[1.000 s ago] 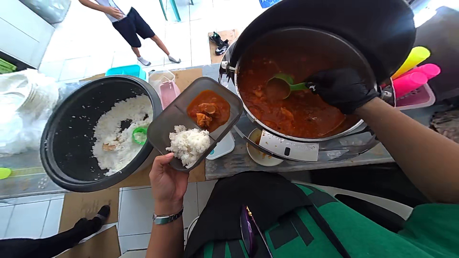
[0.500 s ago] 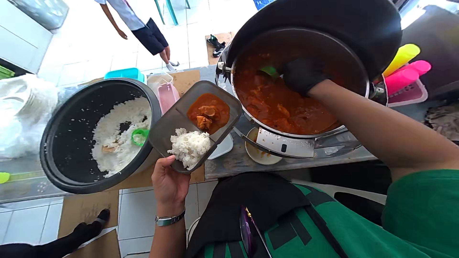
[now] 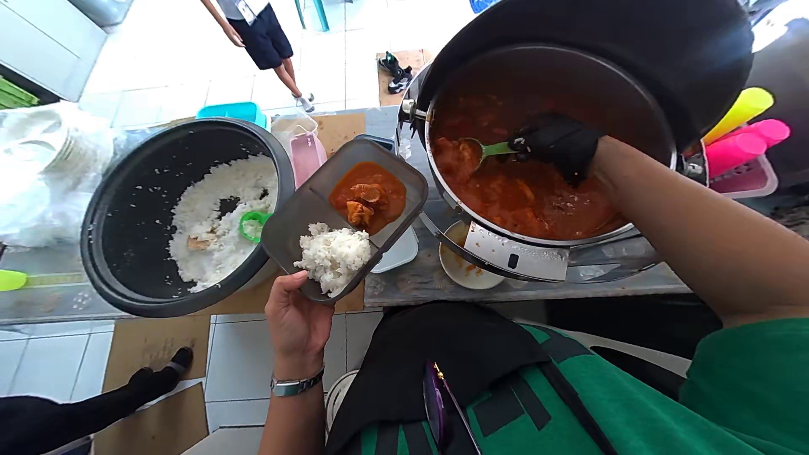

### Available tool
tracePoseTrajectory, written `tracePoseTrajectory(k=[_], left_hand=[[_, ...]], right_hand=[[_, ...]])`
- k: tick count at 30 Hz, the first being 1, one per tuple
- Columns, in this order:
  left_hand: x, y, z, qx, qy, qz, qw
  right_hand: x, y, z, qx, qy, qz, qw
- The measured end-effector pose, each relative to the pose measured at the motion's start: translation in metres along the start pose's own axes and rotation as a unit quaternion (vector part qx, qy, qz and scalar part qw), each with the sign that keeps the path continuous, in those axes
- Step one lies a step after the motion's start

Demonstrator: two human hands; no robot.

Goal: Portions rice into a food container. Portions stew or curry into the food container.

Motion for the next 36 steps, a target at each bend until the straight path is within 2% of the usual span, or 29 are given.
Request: tracePoseTrajectory(k=[3,6,9,11,13,16,22,25,29,31,34,36], left_hand=[[0.0,0.0,-0.002,-0.004,0.001,0.002,1.0],[-0.002,0.001,-0.002,-0.004,-0.006,0.007,1.0],[-0.001,0.002,0.0,-0.002,-0.005,0.003,1.0],[-0.002,0.003,0.0,0.001,-0.004,0.002,1.0],[-0.003,0.005,0.001,0.007,0.001,0.004,1.0],[-0.005,0.005,0.002,0.014,0.009,-0.003,1.0],[-0.001,0.003,0.0,0.003,-0.01,-0.007,1.0],[0.002,0.002,-0.001,-0.001,-0.014,-0.009,1.0],[0.004,0.002,-0.001,0.001,-0.012,-0.015,1.0],[0.006,0.002,-0.002,0.0,-0.012,-0.017,1.0],[0.007,0.004,-0.003,-0.004,-0.014,-0.019,1.0],[0.006,0.006,-0.002,-0.004,-0.016,-0.02,1.0]], right_hand=[[0.014,-0.022,-0.004,0.0,0.029,-0.01,1.0],[0.032,-0.042,-0.005,0.02,-0.019,-0.049,0.998],[0.045,-0.069,0.009,0.059,-0.181,-0.072,0.979],[0.051,-0.086,0.027,0.078,-0.317,-0.104,0.939],[0.054,-0.095,0.04,0.081,-0.393,-0.152,0.903],[0.063,-0.089,0.042,0.072,-0.401,-0.209,0.889],[0.078,-0.061,0.035,0.033,-0.406,-0.251,0.878],[0.086,-0.034,0.018,0.03,-0.444,-0.238,0.863],[0.076,-0.003,-0.005,0.091,-0.504,-0.181,0.84],[0.076,0.011,-0.023,0.068,-0.511,-0.158,0.842],[0.085,0.009,-0.035,-0.041,-0.441,-0.147,0.884],[0.092,0.008,-0.043,-0.079,-0.379,-0.159,0.908]])
Point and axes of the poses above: each hand's wrist, its own y-axis towards the middle knuckle, its own x-axis out of the back of the hand, z = x × y, the point moved 7 cm from there along y, towards the middle knuckle, and after that the axes turned 4 degrees about -y, right-handed, at the moved point
